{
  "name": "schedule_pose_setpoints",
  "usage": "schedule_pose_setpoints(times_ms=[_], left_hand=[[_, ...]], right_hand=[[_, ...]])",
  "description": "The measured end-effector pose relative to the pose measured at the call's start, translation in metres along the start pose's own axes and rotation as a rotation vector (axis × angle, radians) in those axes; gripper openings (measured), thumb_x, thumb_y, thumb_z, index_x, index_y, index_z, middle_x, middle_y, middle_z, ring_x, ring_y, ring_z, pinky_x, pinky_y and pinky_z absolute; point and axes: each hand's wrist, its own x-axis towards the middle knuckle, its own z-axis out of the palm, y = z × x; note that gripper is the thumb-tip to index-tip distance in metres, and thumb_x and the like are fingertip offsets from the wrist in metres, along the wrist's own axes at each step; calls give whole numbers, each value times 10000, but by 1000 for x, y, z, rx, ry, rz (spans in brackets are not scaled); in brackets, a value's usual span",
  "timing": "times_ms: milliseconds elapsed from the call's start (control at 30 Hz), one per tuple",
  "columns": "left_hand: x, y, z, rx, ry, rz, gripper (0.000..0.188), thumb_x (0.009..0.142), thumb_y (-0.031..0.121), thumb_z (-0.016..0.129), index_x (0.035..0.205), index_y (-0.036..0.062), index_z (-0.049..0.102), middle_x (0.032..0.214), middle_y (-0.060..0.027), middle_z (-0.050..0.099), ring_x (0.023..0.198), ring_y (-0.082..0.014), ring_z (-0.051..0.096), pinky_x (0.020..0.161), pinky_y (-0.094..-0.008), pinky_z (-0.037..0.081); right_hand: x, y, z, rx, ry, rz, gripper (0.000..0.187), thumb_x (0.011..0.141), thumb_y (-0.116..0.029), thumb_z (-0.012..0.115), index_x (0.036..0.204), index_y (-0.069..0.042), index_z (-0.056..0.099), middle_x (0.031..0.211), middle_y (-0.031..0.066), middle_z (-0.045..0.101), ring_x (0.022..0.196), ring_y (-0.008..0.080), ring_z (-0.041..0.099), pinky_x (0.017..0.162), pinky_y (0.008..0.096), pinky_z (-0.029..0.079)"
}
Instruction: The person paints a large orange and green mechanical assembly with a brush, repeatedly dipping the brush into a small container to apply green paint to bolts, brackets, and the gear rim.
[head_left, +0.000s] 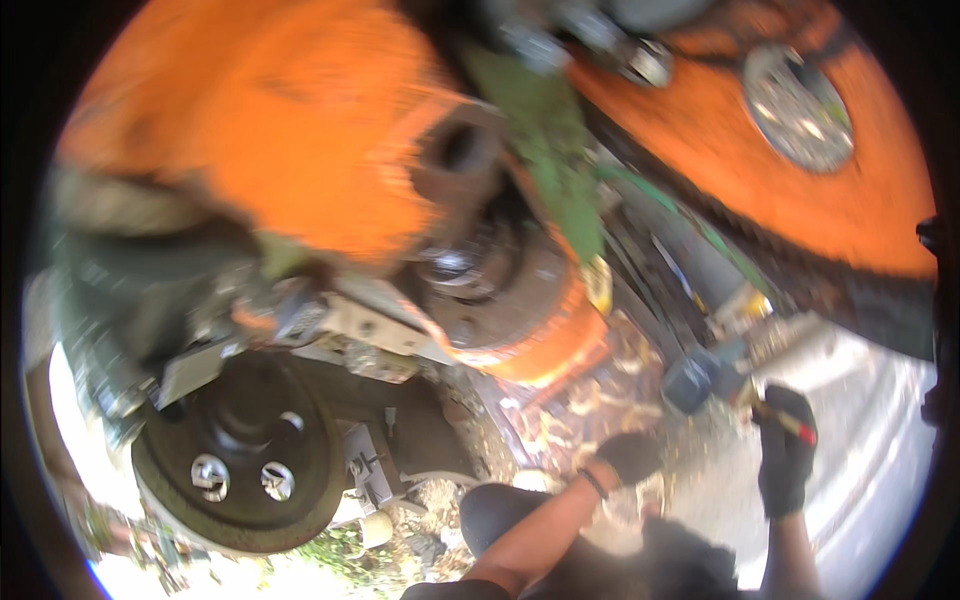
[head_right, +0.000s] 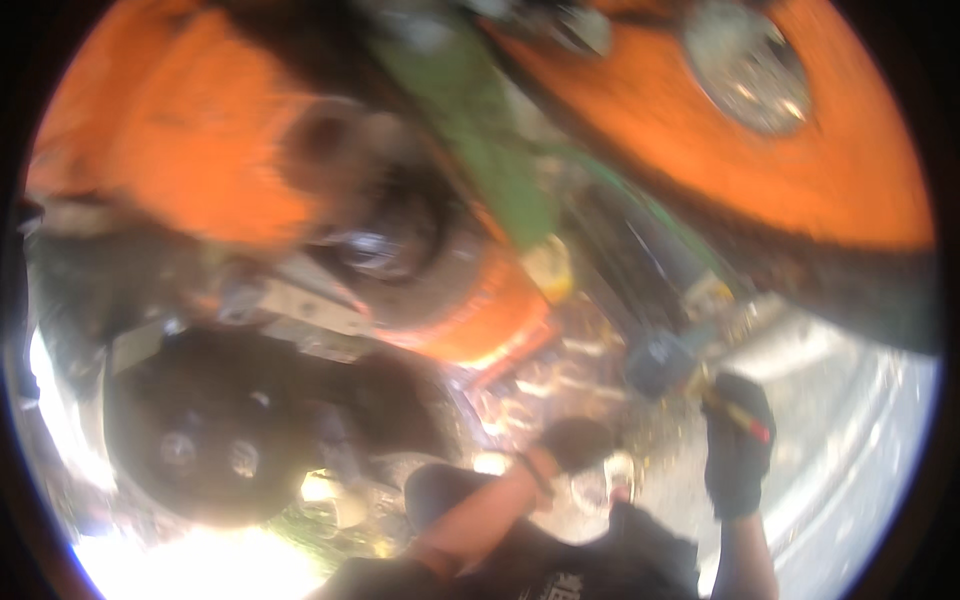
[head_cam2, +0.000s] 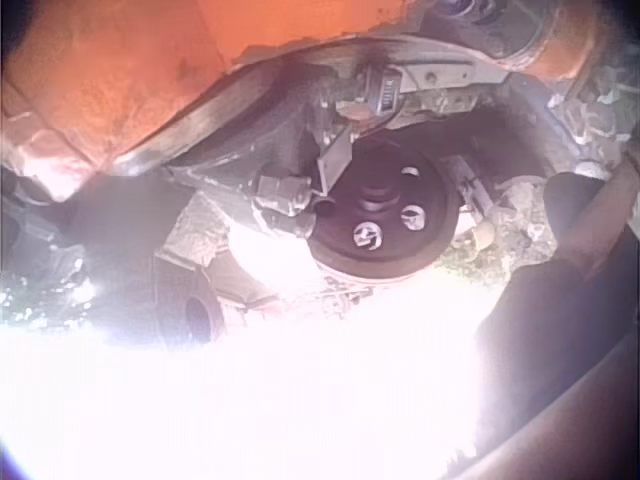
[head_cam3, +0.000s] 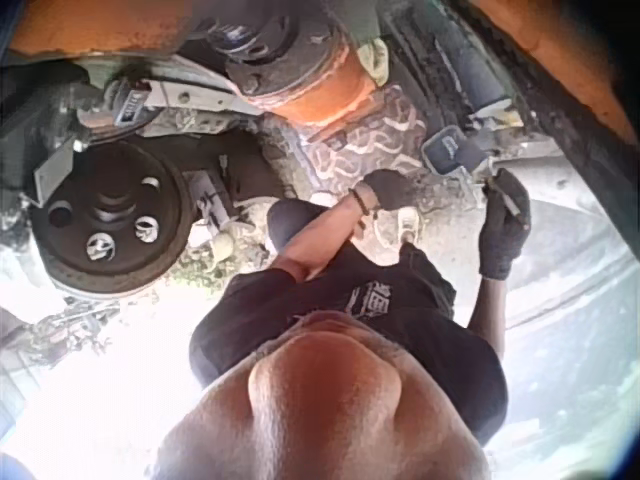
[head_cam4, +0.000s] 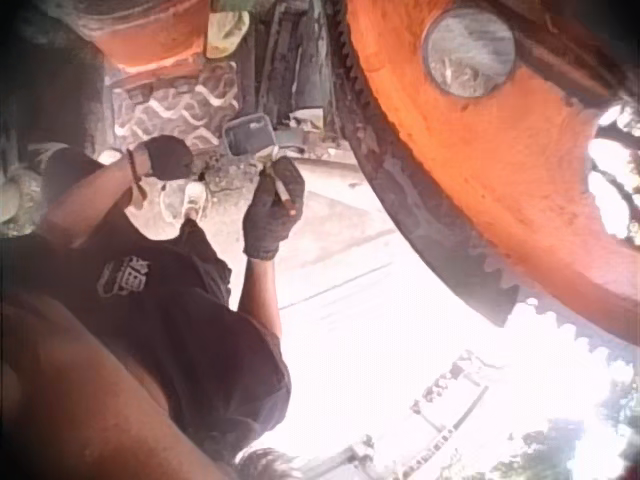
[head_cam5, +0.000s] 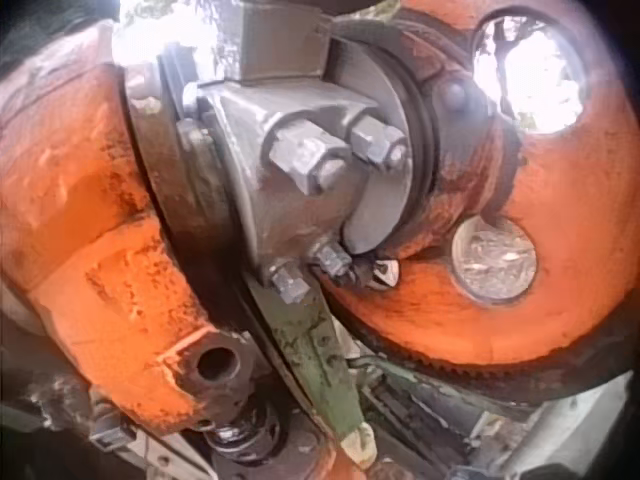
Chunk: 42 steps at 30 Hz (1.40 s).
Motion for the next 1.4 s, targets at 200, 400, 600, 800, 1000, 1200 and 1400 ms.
schedule_pose_setpoints(times_ms=[200,400,600,800,1000,1200,1400], left_hand=[[6,40,-25,-59,-269,133,450,959,440,585,910,47,798,952,-207,769,898,-415,735,830,-540,563],[-5,73,-29,-78,-271,64,478,987,436,559,892,26,787,942,-216,764,888,-403,739,819,-529,576],[-14,77,-4,-162,10,176,331,965,287,608,810,41,767,778,-213,720,768,-372,746,704,-484,599],[-19,93,-2,224,136,279,102,835,126,694,756,86,745,690,-125,695,589,-245,714,501,-391,550],[-17,96,-13,238,245,209,145,870,169,675,759,89,723,716,-87,667,622,-261,687,541,-409,534],[-13,78,20,-323,248,190,235,908,242,641,759,68,695,840,-175,685,853,-355,695,779,-504,552],[-7,98,-2,-285,-2,-73,241,860,242,675,799,14,720,847,-183,690,870,-377,703,830,-502,561]], right_hand=[[7,78,-17,1,71,212,250,1057,-32,632,1303,5,659,1182,85,706,990,165,696,879,319,581],[44,174,32,-281,-93,250,313,1003,-179,697,1300,-92,742,1105,95,792,1018,171,739,912,331,561],[57,345,81,-553,-230,257,267,980,-295,687,1182,-143,772,1099,195,776,1018,373,754,903,459,585],[65,385,107,-863,-362,92,272,967,-311,675,1169,-155,769,1106,205,768,1037,404,740,900,483,580],[71,320,91,-769,-230,172,254,963,-306,678,1071,-90,757,961,144,744,865,308,716,768,430,560],[51,365,31,-183,-158,274,215,1020,-131,657,1208,-55,729,1053,-4,727,895,132,669,753,338,548],[18,348,25,61,-11,411,266,1069,-188,670,1306,-71,694,1104,-13,687,908,83,594,748,250,488]])
